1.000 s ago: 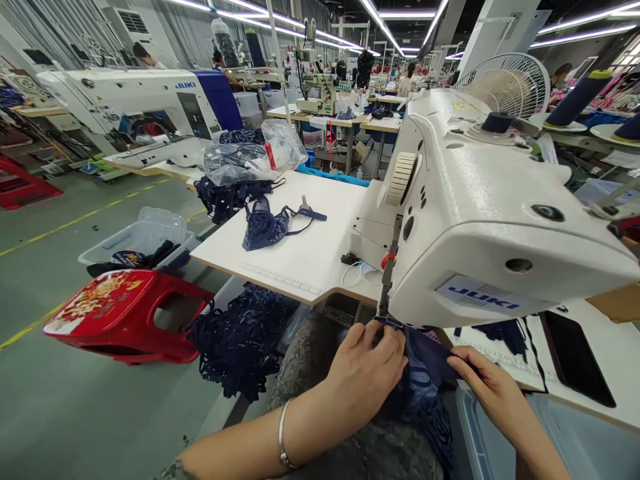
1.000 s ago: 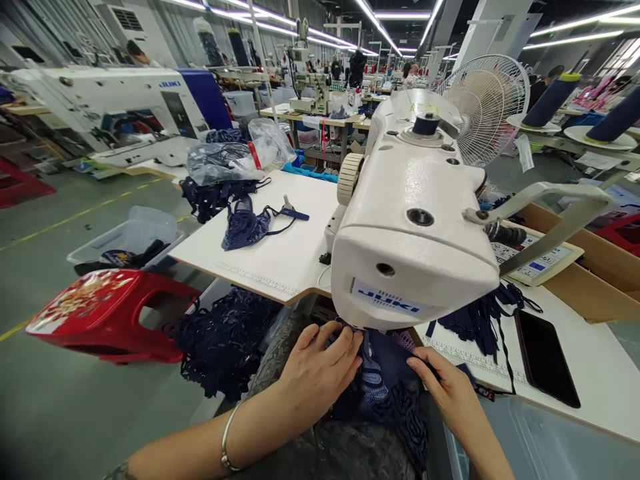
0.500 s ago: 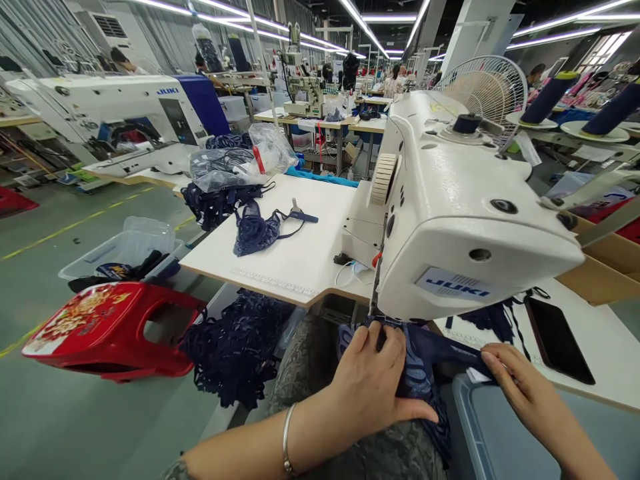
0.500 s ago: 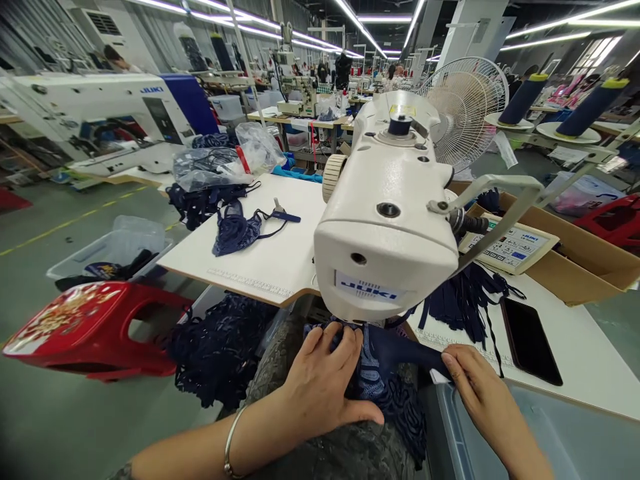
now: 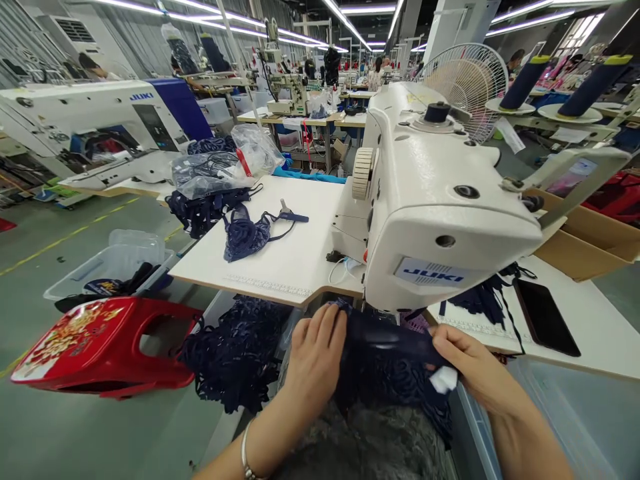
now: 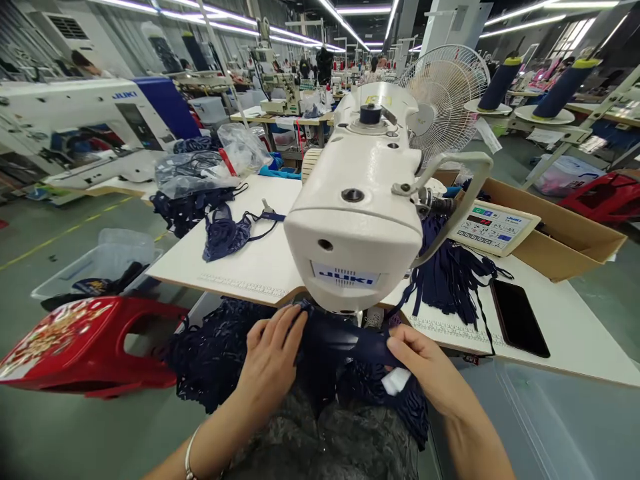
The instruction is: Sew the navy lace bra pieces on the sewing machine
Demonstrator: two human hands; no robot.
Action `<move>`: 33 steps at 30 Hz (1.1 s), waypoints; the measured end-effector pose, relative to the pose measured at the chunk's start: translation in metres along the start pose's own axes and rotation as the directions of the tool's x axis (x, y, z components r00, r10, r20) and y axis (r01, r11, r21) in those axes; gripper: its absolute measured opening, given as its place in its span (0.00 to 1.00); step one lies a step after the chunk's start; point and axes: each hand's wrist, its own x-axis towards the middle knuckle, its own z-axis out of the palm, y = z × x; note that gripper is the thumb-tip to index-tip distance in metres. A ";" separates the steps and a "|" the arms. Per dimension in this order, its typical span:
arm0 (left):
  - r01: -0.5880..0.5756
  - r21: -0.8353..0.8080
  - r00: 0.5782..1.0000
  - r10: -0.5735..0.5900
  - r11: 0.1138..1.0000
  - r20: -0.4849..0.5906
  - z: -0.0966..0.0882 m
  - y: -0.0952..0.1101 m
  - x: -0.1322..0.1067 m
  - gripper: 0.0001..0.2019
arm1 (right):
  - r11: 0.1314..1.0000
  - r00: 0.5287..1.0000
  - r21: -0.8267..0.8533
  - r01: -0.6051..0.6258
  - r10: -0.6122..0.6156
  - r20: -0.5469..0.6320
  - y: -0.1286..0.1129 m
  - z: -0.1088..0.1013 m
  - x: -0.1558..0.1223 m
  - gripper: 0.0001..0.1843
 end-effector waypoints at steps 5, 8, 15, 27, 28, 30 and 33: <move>0.144 0.140 0.988 -0.149 0.980 0.027 0.021 -0.024 -0.004 0.29 | 0.980 0.963 -0.034 0.198 -0.201 -0.179 0.004 0.042 0.029 0.18; 0.069 0.115 0.998 -0.070 0.991 0.003 0.030 -0.022 -0.002 0.28 | 0.948 0.935 -0.199 0.250 -0.290 -0.206 0.005 0.054 0.038 0.16; -0.485 -0.026 0.873 0.485 0.874 0.045 0.024 0.000 0.012 0.21 | 0.927 0.947 -0.281 0.249 -0.294 -0.131 -0.003 0.047 0.030 0.12; -0.370 -0.008 0.929 0.370 0.929 0.031 0.022 0.008 0.008 0.19 | 0.824 0.903 -0.479 0.303 -0.409 -0.132 -0.004 0.041 0.034 0.11; -0.361 -0.008 0.932 0.361 0.932 0.035 0.021 0.009 0.008 0.19 | 0.808 0.893 -0.502 0.310 -0.428 -0.137 -0.005 0.041 0.035 0.11; -0.346 -0.014 0.937 0.346 0.938 0.041 0.019 0.009 0.008 0.20 | 0.783 0.878 -0.520 0.341 -0.463 -0.122 -0.008 0.041 0.038 0.11; -0.352 -0.021 0.935 0.352 0.936 0.049 0.017 0.010 0.008 0.20 | 0.767 0.873 -0.510 0.388 -0.484 -0.064 -0.009 0.041 0.042 0.13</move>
